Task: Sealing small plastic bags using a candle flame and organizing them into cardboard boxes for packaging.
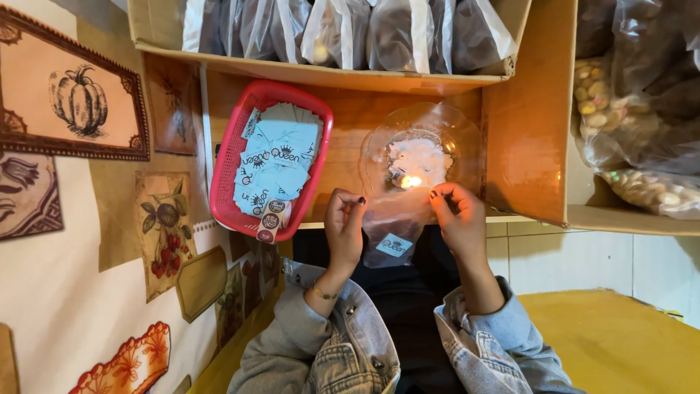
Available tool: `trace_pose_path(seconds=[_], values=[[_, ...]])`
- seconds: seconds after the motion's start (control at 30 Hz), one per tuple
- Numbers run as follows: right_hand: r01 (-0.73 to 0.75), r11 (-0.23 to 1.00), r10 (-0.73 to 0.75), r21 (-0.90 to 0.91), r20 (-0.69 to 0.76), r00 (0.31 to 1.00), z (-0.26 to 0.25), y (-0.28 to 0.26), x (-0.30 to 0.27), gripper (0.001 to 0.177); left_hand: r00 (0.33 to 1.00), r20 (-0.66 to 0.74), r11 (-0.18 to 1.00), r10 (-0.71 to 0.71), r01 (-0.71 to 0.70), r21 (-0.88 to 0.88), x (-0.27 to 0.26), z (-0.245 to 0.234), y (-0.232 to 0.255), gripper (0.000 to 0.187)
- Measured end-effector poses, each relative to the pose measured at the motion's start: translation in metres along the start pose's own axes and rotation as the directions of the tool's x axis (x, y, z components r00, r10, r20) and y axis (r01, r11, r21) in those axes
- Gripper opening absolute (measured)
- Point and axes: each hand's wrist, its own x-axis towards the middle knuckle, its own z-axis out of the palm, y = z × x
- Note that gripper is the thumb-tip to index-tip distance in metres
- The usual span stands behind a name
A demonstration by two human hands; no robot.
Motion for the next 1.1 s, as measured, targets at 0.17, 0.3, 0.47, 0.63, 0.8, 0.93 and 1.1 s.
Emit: trace_pose_path(seconds=[0.17,0.3,0.47,0.63,0.8,0.93,1.1], values=[[-0.021,0.999,0.020,-0.028,-0.024,1.000,-0.006,-0.001,0.004,0.012,0.992,-0.011,0.988,-0.126,0.124,-0.095,0.002,0.001,-0.031,0.007],[-0.056,0.998,0.055,-0.023,-0.045,0.997,-0.014,0.012,0.007,0.010,0.987,-0.002,0.984,-0.159,0.158,-0.083,-0.002,0.007,-0.039,0.006],[-0.065,0.998,0.063,-0.028,-0.057,0.996,-0.011,0.009,0.007,0.008,0.987,0.007,0.983,-0.159,0.160,-0.087,-0.001,0.008,-0.025,0.007],[-0.029,0.997,0.026,-0.066,-0.039,0.999,-0.008,0.010,0.010,0.009,0.985,-0.011,0.982,-0.171,0.170,-0.080,-0.002,0.000,-0.029,0.009],[-0.060,0.998,0.060,-0.031,-0.016,0.998,0.002,-0.002,0.009,0.013,0.985,-0.036,0.984,-0.168,0.165,-0.072,-0.003,-0.006,-0.018,0.011],[-0.064,0.996,0.064,-0.054,-0.013,0.998,0.007,0.000,0.007,0.011,0.985,-0.051,0.984,-0.167,0.164,-0.064,-0.006,-0.011,-0.011,0.011],[-0.072,0.996,0.073,-0.055,0.017,0.997,0.009,-0.003,0.005,0.010,0.980,-0.059,0.981,-0.188,0.184,-0.057,-0.010,-0.016,-0.017,0.010]])
